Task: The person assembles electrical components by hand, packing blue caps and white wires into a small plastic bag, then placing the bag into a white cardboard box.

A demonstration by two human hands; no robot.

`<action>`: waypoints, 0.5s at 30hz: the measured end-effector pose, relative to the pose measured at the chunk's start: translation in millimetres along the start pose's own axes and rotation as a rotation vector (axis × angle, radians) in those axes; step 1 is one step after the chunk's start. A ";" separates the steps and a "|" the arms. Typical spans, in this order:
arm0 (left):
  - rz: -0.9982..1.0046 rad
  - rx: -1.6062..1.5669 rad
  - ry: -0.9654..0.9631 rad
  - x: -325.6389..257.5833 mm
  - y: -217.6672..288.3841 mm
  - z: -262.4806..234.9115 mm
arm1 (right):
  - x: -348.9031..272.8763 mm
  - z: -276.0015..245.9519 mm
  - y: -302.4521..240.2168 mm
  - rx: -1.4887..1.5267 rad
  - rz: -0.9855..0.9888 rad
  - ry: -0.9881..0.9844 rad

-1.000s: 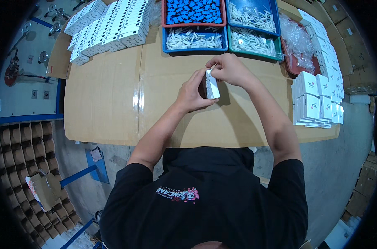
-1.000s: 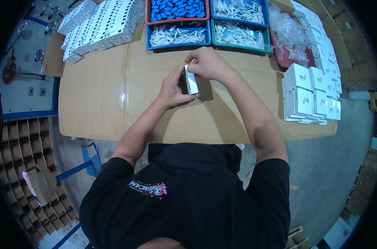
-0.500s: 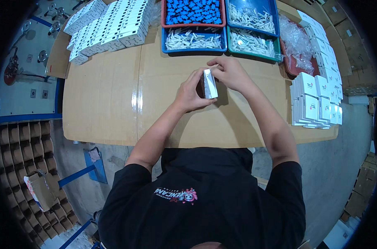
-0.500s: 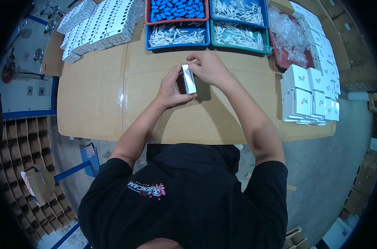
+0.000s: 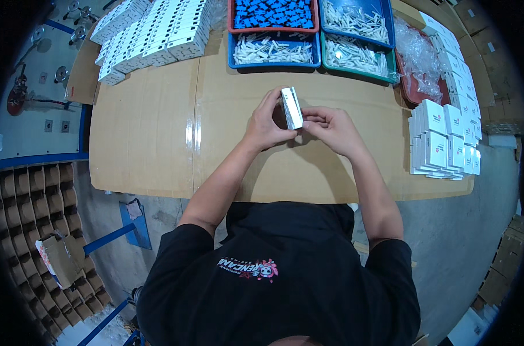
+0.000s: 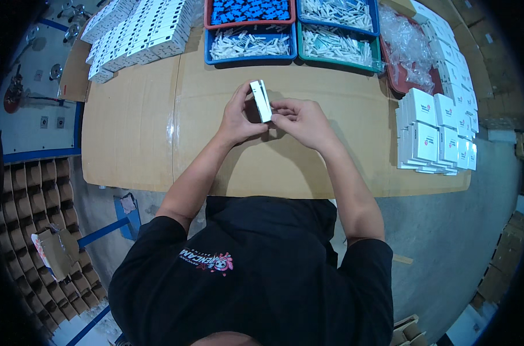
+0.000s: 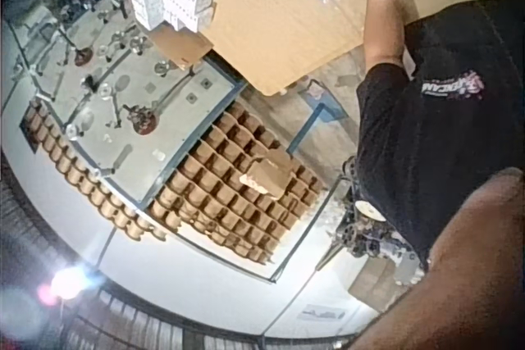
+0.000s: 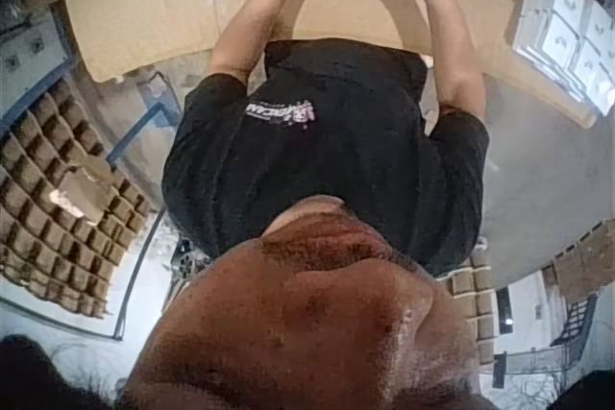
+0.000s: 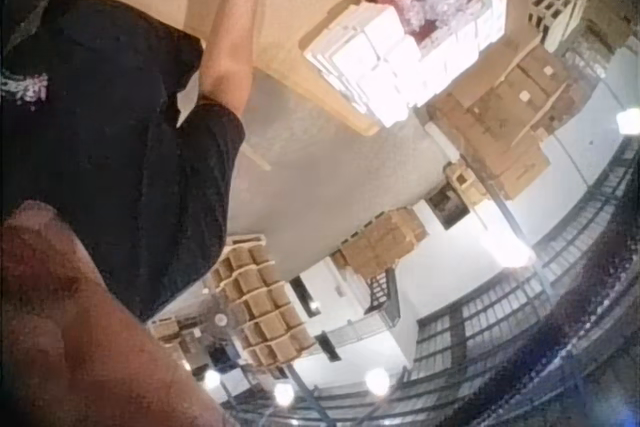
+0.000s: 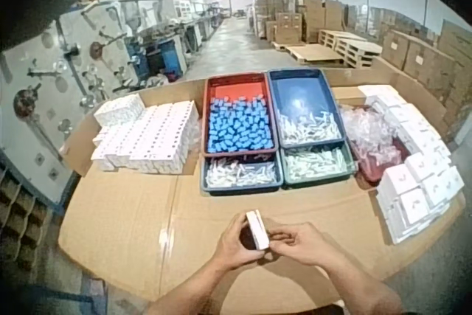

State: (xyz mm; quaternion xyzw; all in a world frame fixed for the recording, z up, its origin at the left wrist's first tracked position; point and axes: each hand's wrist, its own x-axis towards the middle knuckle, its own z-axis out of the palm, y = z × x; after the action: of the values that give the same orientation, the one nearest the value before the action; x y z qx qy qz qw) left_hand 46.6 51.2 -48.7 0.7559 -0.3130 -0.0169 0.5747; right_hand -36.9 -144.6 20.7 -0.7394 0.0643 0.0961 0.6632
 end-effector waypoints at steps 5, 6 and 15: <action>-0.013 -0.066 -0.040 5.0 12.4 0.2 | 2.4 -2.5 3.7 -0.054 -0.016 -0.025; -0.024 -0.088 -0.067 5.1 13.4 0.1 | 2.0 -3.0 3.0 -0.083 -0.025 -0.035; -0.030 0.050 -0.125 6.7 10.9 -4.7 | 1.3 -3.2 -19.7 -0.324 -0.017 -0.161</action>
State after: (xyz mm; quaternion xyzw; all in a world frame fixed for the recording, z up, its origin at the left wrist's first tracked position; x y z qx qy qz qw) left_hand 48.8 50.4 -35.2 0.7721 -0.3371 -0.0649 0.5348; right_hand -31.0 -145.5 39.8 -0.8270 -0.0115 0.1584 0.5393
